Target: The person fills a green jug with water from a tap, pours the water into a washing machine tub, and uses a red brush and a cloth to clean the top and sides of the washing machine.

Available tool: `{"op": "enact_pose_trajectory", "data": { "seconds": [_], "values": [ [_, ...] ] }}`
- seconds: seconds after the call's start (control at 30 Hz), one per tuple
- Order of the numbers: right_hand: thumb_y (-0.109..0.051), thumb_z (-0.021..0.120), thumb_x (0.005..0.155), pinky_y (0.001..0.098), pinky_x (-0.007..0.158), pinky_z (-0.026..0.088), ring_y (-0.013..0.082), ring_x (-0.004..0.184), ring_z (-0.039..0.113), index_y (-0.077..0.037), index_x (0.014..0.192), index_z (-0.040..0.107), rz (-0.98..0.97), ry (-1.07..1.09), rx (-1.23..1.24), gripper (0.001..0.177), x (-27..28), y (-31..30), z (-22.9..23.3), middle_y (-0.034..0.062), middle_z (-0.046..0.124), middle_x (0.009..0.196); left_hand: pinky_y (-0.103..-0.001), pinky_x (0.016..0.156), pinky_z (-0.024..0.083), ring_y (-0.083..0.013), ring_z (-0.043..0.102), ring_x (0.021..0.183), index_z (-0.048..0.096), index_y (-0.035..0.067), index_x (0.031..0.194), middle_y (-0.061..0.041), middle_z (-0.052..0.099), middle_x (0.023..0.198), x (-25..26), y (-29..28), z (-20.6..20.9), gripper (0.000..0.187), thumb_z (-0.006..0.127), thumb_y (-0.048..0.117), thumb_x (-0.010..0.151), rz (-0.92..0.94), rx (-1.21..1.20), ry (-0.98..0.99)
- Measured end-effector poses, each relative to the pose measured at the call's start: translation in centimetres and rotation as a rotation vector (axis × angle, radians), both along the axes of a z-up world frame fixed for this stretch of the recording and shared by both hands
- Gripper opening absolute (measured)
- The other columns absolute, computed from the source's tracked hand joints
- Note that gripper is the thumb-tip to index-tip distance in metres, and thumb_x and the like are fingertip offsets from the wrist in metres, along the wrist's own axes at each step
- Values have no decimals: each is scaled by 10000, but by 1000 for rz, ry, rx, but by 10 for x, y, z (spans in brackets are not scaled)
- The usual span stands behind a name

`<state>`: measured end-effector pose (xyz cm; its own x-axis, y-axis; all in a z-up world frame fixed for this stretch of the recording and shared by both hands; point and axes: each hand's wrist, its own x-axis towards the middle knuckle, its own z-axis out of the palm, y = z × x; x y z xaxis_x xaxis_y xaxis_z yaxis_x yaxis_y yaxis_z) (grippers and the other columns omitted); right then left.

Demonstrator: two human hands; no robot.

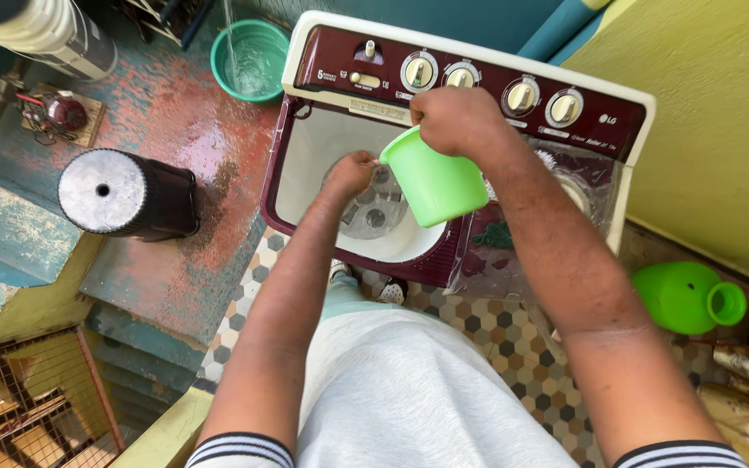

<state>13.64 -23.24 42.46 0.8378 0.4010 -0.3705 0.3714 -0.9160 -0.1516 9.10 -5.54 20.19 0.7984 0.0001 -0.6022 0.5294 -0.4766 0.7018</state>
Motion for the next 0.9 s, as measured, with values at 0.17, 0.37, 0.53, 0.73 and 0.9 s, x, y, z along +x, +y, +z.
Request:
{"op": "enact_pose_trajectory", "data": {
  "seconds": [0.17, 0.37, 0.53, 0.73, 0.9],
  "values": [
    [-144, 590, 859, 490, 863, 548, 352, 975, 704, -184, 994, 765, -25, -152, 175, 225, -15, -14, -30, 145, 750, 987, -377, 692, 597, -340, 762, 917, 561, 248, 1431, -139, 618, 1402, -21, 25, 48, 689, 589, -26, 800, -147, -59, -32],
    [-53, 562, 832, 481, 854, 528, 359, 948, 656, -119, 898, 766, -56, -230, 523, 225, -38, -8, -66, 163, 692, 899, -375, 804, 557, -307, 684, 956, 326, -11, 1424, -337, 580, 1293, -39, 45, 41, 1050, 1038, 309, 721, -22, 100, -571],
    [-14, 548, 789, 438, 866, 546, 320, 961, 673, -103, 882, 757, 17, -218, 624, 245, -46, 7, -81, 130, 714, 906, -396, 710, 635, -297, 771, 874, 435, 87, 1402, -195, 774, 1066, -53, 51, 94, 857, 886, 390, 740, -100, -116, -192],
    [-34, 579, 869, 376, 971, 521, 205, 1090, 635, -63, 1192, 651, -445, -327, 1191, 332, -30, -11, -155, 89, 652, 1113, -465, 747, 581, -353, 724, 877, 625, 81, 1295, -205, 728, 1008, -55, 94, 72, 656, 858, 441, 798, -325, 318, -557],
    [-224, 597, 956, 416, 995, 504, 309, 1143, 660, -94, 1242, 666, -760, 97, 376, 322, -13, -50, -309, 174, 709, 1196, -497, 819, 567, -379, 694, 941, 671, 112, 1207, -182, 706, 1031, -54, 142, 9, 464, 820, 276, 800, -429, 527, -728]
  ]
}}
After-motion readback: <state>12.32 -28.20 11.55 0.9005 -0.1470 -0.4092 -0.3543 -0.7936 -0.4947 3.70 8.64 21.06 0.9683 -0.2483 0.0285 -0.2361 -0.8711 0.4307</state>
